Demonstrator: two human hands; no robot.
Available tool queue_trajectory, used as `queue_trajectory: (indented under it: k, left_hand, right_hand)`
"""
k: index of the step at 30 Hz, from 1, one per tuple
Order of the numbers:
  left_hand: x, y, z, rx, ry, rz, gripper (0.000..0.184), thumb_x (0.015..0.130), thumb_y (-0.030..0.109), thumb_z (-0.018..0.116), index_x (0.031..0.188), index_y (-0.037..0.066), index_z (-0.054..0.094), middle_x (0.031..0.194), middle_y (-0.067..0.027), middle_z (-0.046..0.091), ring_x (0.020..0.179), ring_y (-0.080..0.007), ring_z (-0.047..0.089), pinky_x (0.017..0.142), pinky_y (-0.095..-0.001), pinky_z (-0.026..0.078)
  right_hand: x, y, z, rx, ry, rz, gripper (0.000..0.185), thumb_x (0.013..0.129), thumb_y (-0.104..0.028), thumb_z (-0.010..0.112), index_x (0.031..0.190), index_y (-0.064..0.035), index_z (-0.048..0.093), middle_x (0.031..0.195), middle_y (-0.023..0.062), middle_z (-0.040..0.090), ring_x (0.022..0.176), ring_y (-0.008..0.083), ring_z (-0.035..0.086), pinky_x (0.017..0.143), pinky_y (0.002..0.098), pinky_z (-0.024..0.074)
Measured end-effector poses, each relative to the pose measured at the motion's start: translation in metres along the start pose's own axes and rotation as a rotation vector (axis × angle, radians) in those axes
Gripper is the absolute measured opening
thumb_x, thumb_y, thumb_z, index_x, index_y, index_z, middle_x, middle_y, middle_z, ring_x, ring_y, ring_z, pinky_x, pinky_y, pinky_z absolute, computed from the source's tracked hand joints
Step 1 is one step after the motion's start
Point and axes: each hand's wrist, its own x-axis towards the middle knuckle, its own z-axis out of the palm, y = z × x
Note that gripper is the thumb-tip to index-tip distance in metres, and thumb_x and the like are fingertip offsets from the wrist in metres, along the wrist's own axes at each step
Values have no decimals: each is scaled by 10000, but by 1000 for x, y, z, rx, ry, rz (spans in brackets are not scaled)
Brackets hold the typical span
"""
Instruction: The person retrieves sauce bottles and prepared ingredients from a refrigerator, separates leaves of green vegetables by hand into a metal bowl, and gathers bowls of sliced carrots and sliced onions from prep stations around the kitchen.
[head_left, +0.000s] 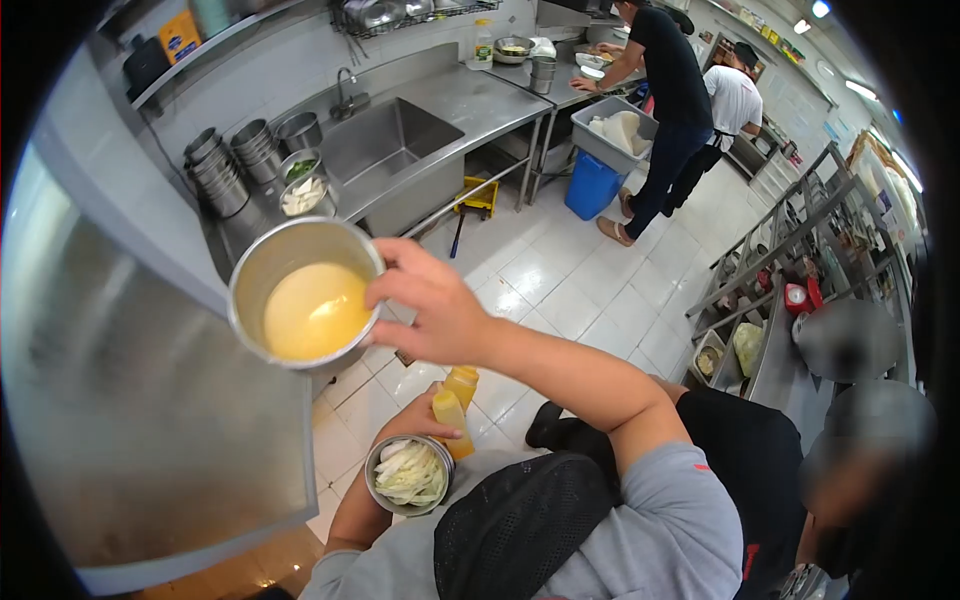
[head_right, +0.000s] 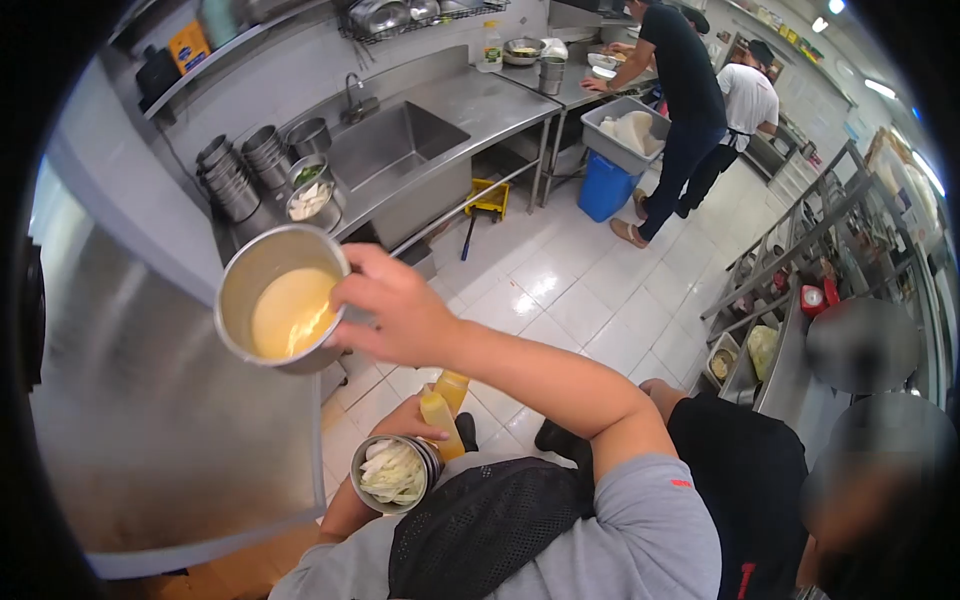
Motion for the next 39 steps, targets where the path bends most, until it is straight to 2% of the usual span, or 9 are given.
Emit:
queue_trajectory:
  k: [6, 10, 12, 15, 25, 27, 29, 35, 39]
  left_hand:
    - [121, 59, -41, 242, -116, 34, 651, 710, 161, 993, 1255, 64, 650, 1184, -33, 630, 1164, -204, 607, 1072, -361, 455]
    - [204, 112, -45, 229, -204, -80, 592, 736, 121, 962, 1227, 52, 637, 1129, -38, 647, 1078, -201, 640, 1014, -351, 493]
    - [243, 134, -31, 195, -140, -108, 489, 754, 86, 934, 1144, 52, 640, 1029, -32, 637, 1000, -175, 645, 925, -335, 502]
    - [305, 183, -20, 29, -107, -132, 467, 762, 58, 927, 1135, 45, 647, 1033, -37, 662, 983, -170, 661, 905, -336, 513]
    - [552, 244, -29, 204, -349, -38, 562, 794, 116, 922, 1232, 62, 575, 1028, -38, 665, 943, -159, 669, 852, -323, 534]
    - [614, 252, -27, 263, -397, -50, 571, 790, 128, 927, 1232, 63, 572, 1025, -36, 660, 939, -159, 665, 851, -317, 533]
    - [676, 262, -25, 246, -512, -132, 630, 715, 151, 995, 1229, 51, 645, 1131, -37, 627, 1082, -201, 641, 1028, -363, 487]
    - [849, 288, 21, 380, -832, -111, 613, 701, 194, 1010, 1201, 48, 686, 1151, -44, 608, 1159, -216, 616, 1062, -383, 461]
    - [940, 301, 71, 374, -928, -256, 542, 712, 234, 999, 1143, 34, 739, 1200, -70, 598, 1173, -245, 604, 1069, -388, 453]
  right_hand:
    - [3, 124, -119, -264, 198, 133, 381, 753, -151, 954, 1043, -68, 721, 1384, 216, 637, 1095, 356, 698, 930, 415, 586]
    - [-13, 201, -216, -521, 346, 186, 338, 798, -173, 922, 1034, -63, 706, 1329, 204, 643, 1104, 377, 691, 928, 438, 587]
    - [-31, 236, -267, -632, 374, 243, 334, 798, -168, 916, 1035, -61, 707, 1335, 214, 639, 1113, 393, 690, 934, 448, 584]
    - [-40, 299, -329, -743, 452, 289, 347, 790, -177, 918, 1041, -52, 714, 1307, 228, 653, 1130, 412, 686, 935, 461, 581]
    - [-103, 426, -502, -906, 685, 503, 312, 820, -164, 904, 1034, -47, 709, 1299, 226, 670, 1152, 390, 680, 953, 446, 563]
    - [-124, 441, -533, -938, 677, 552, 315, 813, -147, 906, 1036, -48, 707, 1306, 226, 669, 1160, 390, 679, 957, 445, 562]
    - [-142, 444, -558, -1053, 651, 562, 329, 795, -103, 909, 1040, -49, 696, 1298, 222, 668, 1164, 392, 676, 962, 439, 563]
    - [-196, 427, -633, -1205, 701, 758, 317, 804, -112, 905, 1023, -54, 684, 1292, 218, 666, 1166, 397, 671, 971, 447, 561]
    - [-243, 409, -678, -1315, 801, 891, 318, 803, -112, 905, 1022, -57, 681, 1307, 219, 662, 1171, 404, 670, 980, 458, 557]
